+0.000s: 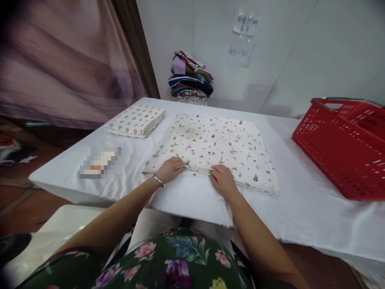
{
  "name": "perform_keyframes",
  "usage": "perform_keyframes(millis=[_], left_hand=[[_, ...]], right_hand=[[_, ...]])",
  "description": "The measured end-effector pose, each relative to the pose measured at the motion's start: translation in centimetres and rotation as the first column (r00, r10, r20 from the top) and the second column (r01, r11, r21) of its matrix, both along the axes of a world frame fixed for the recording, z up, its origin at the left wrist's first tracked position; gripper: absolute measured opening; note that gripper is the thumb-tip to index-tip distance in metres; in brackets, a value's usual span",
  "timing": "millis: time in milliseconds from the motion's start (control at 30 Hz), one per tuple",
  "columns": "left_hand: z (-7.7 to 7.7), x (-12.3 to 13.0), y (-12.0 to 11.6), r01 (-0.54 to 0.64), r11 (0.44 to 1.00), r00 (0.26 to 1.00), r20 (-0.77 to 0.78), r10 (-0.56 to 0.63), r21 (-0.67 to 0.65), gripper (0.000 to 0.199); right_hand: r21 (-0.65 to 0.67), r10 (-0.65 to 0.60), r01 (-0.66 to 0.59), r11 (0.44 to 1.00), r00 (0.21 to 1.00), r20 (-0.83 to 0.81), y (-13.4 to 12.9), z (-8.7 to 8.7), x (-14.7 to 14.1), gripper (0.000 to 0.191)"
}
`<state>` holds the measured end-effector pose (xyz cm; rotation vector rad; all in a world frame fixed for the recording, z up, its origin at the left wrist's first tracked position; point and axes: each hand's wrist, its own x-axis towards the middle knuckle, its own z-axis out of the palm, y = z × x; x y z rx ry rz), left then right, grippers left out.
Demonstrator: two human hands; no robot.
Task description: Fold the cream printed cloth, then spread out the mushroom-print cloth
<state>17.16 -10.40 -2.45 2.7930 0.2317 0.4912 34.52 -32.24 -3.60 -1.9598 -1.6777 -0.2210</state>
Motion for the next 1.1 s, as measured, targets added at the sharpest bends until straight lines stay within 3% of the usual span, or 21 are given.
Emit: perform_keyframes(millis=[100, 267, 400, 633, 1100], left_hand=[[0.0, -0.1, -0.3, -0.031, 1.0, 1.0, 0.001, 0.031, -0.005, 0.018], [-0.1, -0.3, -1.6, -0.01, 0.997, 0.998, 0.066, 0.005, 0.081, 0.036], [-0.1, -0.1, -2.9, 0.015, 0.989, 0.992, 0.124, -0.033, 0.145, 0.03], [0.3, 0.7, -4.2, 0.106, 0.969, 0.988, 0.087, -0.128, 0.222, 0.01], [-0.1, 2.7, -5.0, 0.077, 0.977, 0.992, 0.087, -0.096, 0.2, 0.014]], right_hand=[[0.026, 0.003, -0.002, 1.0, 1.0, -0.02, 0.0, 0.2, -0.2, 0.021], [0.078, 0.068, -0.066, 0.995, 0.997, -0.035, -0.2, 0.7, -0.7, 0.019], [0.08, 0.066, -0.064, 0.995, 0.997, -0.03, -0.3, 0.7, -0.8, 0.019], [0.043, 0.046, -0.045, 0.998, 0.999, -0.023, -0.2, 0.5, -0.8, 0.019], [0.051, 0.011, -0.012, 0.999, 1.0, 0.015, -0.1, -0.3, -0.6, 0.021]])
